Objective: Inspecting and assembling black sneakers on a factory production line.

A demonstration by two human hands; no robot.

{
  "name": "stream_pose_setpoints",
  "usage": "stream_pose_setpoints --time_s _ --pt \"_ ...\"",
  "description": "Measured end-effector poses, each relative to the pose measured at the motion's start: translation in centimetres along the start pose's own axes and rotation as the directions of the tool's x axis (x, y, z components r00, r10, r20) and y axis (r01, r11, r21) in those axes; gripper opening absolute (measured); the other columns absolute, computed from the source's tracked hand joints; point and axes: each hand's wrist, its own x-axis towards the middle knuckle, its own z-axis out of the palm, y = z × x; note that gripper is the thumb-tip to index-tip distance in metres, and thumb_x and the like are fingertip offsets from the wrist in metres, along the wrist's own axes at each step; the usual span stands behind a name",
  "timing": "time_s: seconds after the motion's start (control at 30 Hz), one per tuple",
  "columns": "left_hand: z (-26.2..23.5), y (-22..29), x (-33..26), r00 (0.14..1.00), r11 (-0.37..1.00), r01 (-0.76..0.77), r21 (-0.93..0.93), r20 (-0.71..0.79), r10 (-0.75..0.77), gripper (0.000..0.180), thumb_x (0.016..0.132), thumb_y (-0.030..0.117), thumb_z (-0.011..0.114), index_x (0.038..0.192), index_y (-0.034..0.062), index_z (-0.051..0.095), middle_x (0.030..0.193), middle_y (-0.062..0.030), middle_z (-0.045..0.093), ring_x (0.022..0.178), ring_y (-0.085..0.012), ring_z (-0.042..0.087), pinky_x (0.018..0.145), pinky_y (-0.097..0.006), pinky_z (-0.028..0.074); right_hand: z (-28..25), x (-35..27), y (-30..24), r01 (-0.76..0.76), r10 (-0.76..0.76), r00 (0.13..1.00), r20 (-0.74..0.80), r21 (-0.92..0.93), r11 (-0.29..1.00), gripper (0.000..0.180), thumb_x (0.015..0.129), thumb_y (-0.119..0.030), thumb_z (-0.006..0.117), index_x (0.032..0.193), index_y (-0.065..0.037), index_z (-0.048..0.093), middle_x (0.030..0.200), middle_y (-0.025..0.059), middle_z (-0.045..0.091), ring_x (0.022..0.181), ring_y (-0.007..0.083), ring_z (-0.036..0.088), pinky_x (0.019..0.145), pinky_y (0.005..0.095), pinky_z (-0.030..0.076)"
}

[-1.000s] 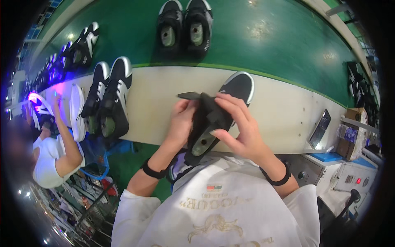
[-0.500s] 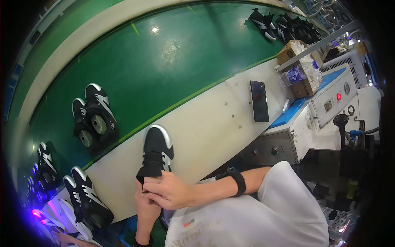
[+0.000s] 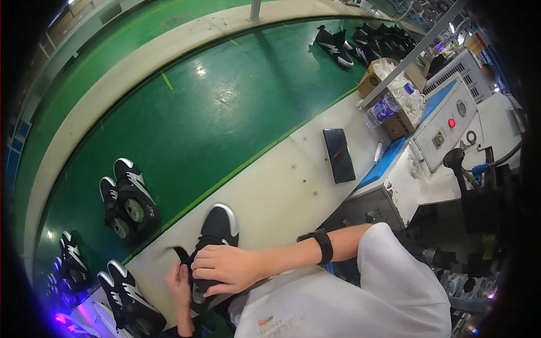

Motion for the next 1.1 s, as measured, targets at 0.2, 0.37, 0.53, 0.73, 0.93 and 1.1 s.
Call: stream_pose_setpoints --time_s 0.2,0.37,0.53,0.73,0.93,1.1 --pt "-2.3 11.1 -4.4 0.932 0.941 0.328 -0.084 -0.135 -0.337 0.015 0.096 0.006 0.051 0.087 -0.0026 0.06 0.067 -0.0074 0.061 0.067 -0.0119 0.063 0.057 -0.026 0.045 -2.2 1.8 1.4 -0.054 0.077 0.936 0.345 -0.077 0.996 0.078 0.077 -0.054 0.07 0.126 0.005 0.057 0.108 0.0163 0.062 0.106 0.0305 0.055 0.091 0.0386 0.041" --pt "0.6 15.3 -9.1 0.962 0.97 -0.086 0.228 0.274 0.021 0.039 0.096 0.008 0.052 0.135 0.0028 0.051 0.138 -0.0283 0.048 0.13 -0.0403 0.045 0.107 -0.043 0.036 -3.7 3.7 3.0 -0.149 0.093 0.794 0.601 0.045 0.988 0.07 0.071 -0.029 0.082 0.129 0.001 0.057 0.111 0.0167 0.062 0.115 0.0318 0.054 0.093 0.0412 0.042" --pt "1.0 10.2 -8.3 0.981 1.0 -0.003 0.002 0.193 0.003 0.017 0.089 -0.004 0.053 0.101 0.0021 0.064 0.12 -0.0224 0.064 0.114 -0.0384 0.06 0.093 -0.039 0.048 -3.8 4.1 3.7 -0.233 0.131 0.807 0.576 0.106 0.967 0.072 0.065 -0.024 0.084 0.13 -0.004 0.06 0.106 0.0165 0.062 0.105 0.0337 0.058 0.086 0.0406 0.047" --pt "-0.8 11.5 -5.9 0.901 0.96 -0.278 -0.044 0.333 0.276 0.012 0.089 0.0 0.06 0.1 0.0018 0.066 0.111 -0.0194 0.068 0.111 -0.0343 0.063 0.094 -0.039 0.048 -0.7 1.4 3.4 0.168 -0.098 0.958 0.27 -0.251 0.953 0.059 0.067 -0.03 0.079 0.119 -0.011 0.059 0.103 0.0026 0.062 0.107 0.0211 0.052 0.09 0.0366 0.039" --pt "2.2 10.7 -2.4 0.908 0.882 -0.341 0.325 -0.128 0.398 0.041 0.068 0.022 0.085 0.104 0.0138 0.066 0.112 -0.0083 0.064 0.098 -0.0325 0.064 0.079 -0.04 0.054 -2.4 1.2 2.5 0.008 0.126 0.919 0.374 -0.337 0.942 0.056 0.072 -0.036 0.077 0.12 -0.011 0.064 0.108 0.0138 0.061 0.105 0.0323 0.055 0.092 0.0456 0.044" --pt "1.7 10.6 -2.0 0.917 0.938 -0.236 0.253 -0.263 0.301 0.034 0.071 0.025 0.082 0.099 0.0161 0.066 0.103 -0.002 0.065 0.092 -0.0252 0.066 0.074 -0.036 0.054 -5.3 2.7 1.5 -0.463 0.465 0.885 -0.015 0.075 0.883 0.035 0.085 -0.014 0.073 0.115 0.002 0.065 0.114 0.016 0.067 0.101 0.0262 0.065 0.086 0.037 0.052"
